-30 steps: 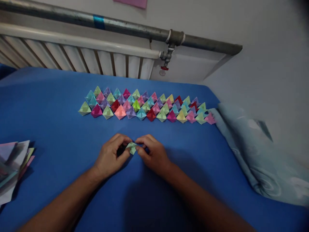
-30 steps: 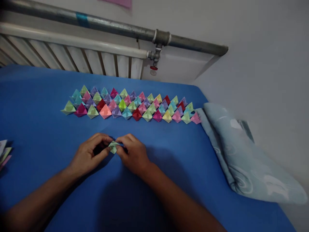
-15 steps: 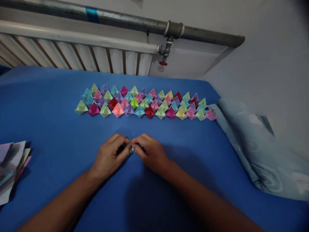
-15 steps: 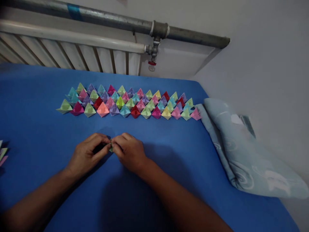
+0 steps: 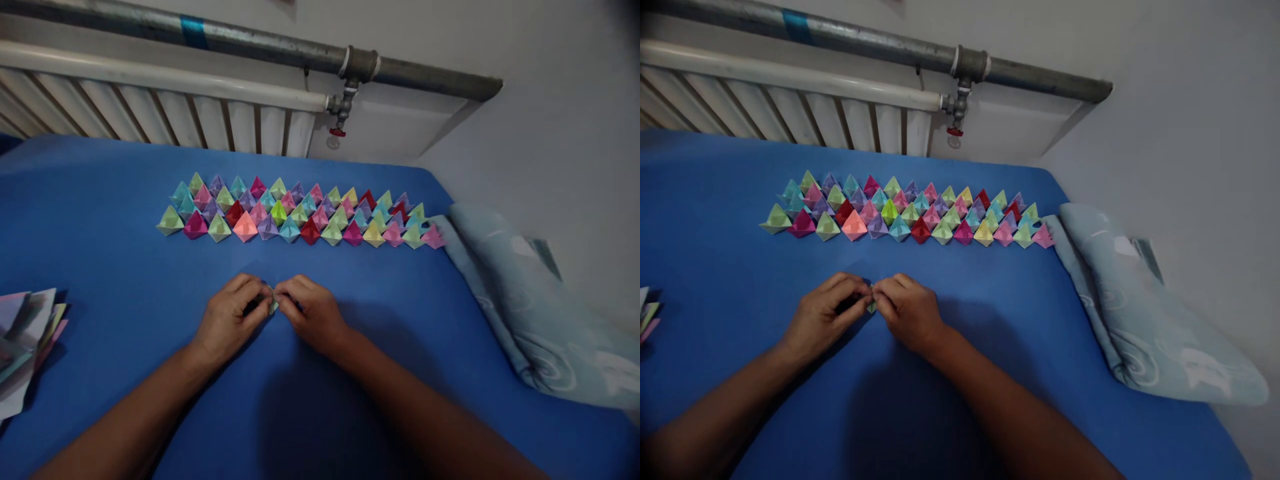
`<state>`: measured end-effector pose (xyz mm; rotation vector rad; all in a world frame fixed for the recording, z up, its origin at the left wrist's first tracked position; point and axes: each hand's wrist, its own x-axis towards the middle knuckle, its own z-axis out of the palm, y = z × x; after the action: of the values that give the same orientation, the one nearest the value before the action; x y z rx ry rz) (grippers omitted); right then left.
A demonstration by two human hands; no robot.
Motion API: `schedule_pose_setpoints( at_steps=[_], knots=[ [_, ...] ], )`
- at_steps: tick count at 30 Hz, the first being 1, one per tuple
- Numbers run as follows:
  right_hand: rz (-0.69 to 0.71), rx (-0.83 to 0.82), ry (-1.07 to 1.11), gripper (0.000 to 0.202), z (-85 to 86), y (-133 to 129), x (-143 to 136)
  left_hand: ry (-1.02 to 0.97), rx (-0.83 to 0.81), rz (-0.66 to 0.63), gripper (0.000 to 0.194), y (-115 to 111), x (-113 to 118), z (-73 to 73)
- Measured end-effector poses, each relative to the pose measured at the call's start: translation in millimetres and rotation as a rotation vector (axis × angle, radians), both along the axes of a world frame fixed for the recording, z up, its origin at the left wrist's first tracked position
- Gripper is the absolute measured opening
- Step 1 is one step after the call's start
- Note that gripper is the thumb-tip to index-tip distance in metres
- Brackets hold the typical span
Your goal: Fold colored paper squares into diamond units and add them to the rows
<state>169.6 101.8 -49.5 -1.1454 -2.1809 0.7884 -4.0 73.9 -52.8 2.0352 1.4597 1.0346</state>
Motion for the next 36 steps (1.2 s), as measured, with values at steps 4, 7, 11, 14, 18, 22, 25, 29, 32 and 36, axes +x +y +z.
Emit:
schedule_pose_setpoints(
  at_steps=[4, 7, 11, 14, 18, 22, 25, 29, 32, 36],
  knots=[
    [-0.014, 0.005, 0.011, 0.014, -0.3, -0.5, 0.0, 0.006, 0.003, 0.029, 0.008, -0.3, 0.7, 0.8],
    [-0.026, 0.019, 0.035, 0.015, -0.1, -0.9, 0.4, 0.012, -0.008, 0.036, 0.008, -0.7, 0.4, 2.1],
    [-0.03, 0.017, 0.054, 0.014, 1.0, -1.2, 0.7, -0.012, -0.038, 0.062, 0.009, -1.0, -0.4, 3.6],
    [-0.039, 0.02, 0.062, 0.014, 1.1, -1.2, 0.5, -0.024, -0.06, 0.088, 0.009, -1.5, -2.2, 5.4],
    [-0.048, 0.022, 0.101, 0.014, -0.4, -1.4, 0.9, -0.031, -0.068, 0.099, 0.009, -2.6, -8.2, 8.7],
    [-0.079, 0.037, 0.161, 0.013, -1.4, -2.0, 2.1, -0.046, -0.07, 0.122, 0.011, -3.7, -12.4, 11.7],
    [-0.097, 0.049, 0.209, 0.013, -0.6, -3.6, 2.0, -0.072, -0.092, 0.168, 0.011, -6.2, -9.2, 13.1],
    [-0.062, 0.092, 0.245, 0.012, 0.9, -9.1, -0.2, -0.069, -0.143, 0.226, 0.026, -12.3, -0.3, 15.4],
    [-0.024, 0.151, 0.28, 0.012, 1.3, -13.9, -2.1, -0.066, -0.197, 0.215, 0.022, -16.4, 3.9, 17.7],
    [-0.02, 0.159, 0.281, 0.011, 1.2, -17.1, -3.3, -0.11, -0.189, 0.224, 0.017, -18.3, 4.2, 17.1]
  ],
)
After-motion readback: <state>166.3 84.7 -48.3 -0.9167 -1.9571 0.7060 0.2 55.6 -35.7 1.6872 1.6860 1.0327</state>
